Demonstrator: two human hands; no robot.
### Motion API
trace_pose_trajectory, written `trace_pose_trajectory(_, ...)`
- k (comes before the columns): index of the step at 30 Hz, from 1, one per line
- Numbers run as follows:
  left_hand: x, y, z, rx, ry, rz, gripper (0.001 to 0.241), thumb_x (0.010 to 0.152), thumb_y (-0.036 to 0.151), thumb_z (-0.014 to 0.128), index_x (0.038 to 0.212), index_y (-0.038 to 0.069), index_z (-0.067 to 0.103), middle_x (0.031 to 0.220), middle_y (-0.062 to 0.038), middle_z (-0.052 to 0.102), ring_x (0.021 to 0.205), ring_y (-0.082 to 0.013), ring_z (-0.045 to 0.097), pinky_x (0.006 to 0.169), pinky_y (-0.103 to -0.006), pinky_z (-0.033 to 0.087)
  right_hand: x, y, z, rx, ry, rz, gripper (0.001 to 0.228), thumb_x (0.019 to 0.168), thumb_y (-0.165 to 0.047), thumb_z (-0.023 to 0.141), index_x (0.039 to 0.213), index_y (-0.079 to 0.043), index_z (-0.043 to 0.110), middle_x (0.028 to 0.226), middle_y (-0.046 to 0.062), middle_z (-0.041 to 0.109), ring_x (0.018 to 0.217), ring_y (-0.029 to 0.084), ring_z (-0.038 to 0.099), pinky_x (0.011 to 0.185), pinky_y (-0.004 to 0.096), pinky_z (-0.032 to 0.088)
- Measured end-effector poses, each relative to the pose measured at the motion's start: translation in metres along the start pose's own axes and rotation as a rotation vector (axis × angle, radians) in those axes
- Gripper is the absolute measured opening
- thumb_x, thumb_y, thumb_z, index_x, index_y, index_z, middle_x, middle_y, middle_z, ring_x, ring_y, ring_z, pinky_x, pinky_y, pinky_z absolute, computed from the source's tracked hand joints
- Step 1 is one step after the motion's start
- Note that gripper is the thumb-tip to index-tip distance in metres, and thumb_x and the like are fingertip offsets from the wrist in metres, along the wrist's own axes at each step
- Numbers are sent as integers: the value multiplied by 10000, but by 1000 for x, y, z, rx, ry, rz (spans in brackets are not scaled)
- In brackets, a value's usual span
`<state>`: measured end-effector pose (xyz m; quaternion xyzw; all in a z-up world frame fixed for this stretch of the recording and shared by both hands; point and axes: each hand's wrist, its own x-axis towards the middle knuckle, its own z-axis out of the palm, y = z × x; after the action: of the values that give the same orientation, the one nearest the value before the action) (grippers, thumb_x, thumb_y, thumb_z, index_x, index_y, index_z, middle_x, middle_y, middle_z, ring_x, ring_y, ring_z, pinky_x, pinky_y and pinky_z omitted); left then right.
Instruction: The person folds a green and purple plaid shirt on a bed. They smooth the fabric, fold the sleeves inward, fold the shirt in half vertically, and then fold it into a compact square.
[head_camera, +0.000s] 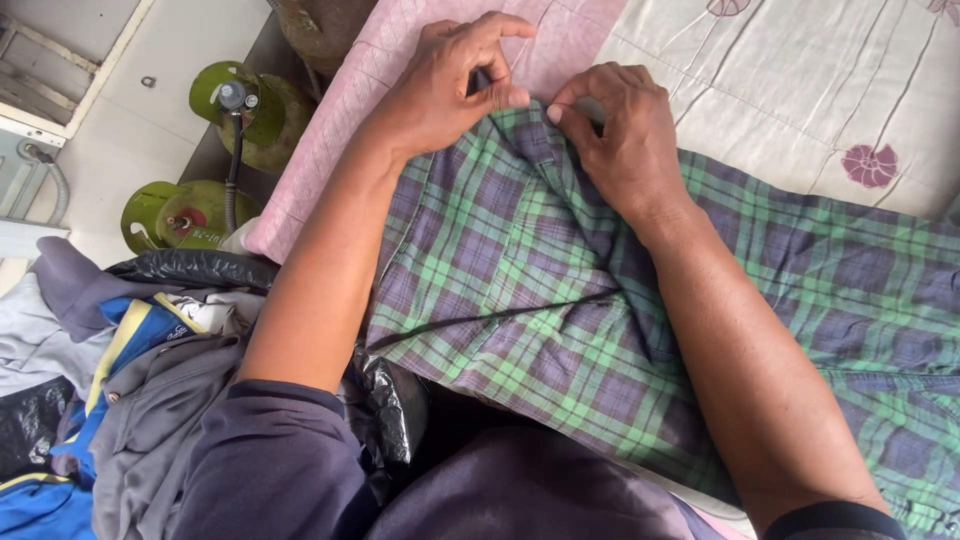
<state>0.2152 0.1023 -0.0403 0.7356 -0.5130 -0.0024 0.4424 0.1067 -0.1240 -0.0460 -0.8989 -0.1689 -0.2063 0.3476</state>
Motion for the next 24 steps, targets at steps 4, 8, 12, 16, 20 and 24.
trace_pose_trajectory(4,-3,3,-20,-151,-78,-165,486,1126,173,705,1518,99,427,1025,-96,635,1051,-214,631,734,-302,495,-2,6,1,-16,-10,13,75,1052,-79,737,994,-77,688,920,55,669,909,299,570,839,430,446)
trace_pose_trajectory(8,-9,3,-23,-184,-86,-201,632,1098,136,763,1589,110,365,1029,-99,685,1052,-209,671,772,-323,536,-6,2,4,-60,-31,29,67,1069,-111,647,1017,-85,614,1001,67,640,974,315,538,896,451,414)
trace_pose_trajectory(12,-6,2,-16,-66,-40,-189,734,1068,70,796,1616,40,308,961,-65,744,947,-189,739,789,-331,617,-6,3,4,-132,-1,-26,74,1038,-82,658,1026,-52,592,1054,90,638,970,332,509,851,451,423)
trace_pose_trajectory(16,-5,1,-13,25,0,-122,427,965,-1,836,1276,17,544,898,-50,662,871,-201,654,834,-371,515,-6,1,6,-194,3,-31,89,1051,-141,651,1046,-60,613,1115,101,633,1060,351,522,840,488,436)
trace_pose_trajectory(20,-4,9,-15,-9,-14,-138,207,964,-39,765,1002,93,609,960,-23,606,873,-172,563,798,-355,431,-7,2,5,-185,14,-6,129,1080,-199,647,1043,-78,626,1118,85,651,1040,346,531,839,482,424)
trace_pose_trajectory(24,2,38,-17,77,-58,-91,497,969,-164,766,1345,84,558,1155,-71,562,634,-144,297,572,-318,378,-5,0,3,-159,24,24,127,1062,-219,674,1020,-102,649,1086,65,658,1022,339,537,845,491,418)
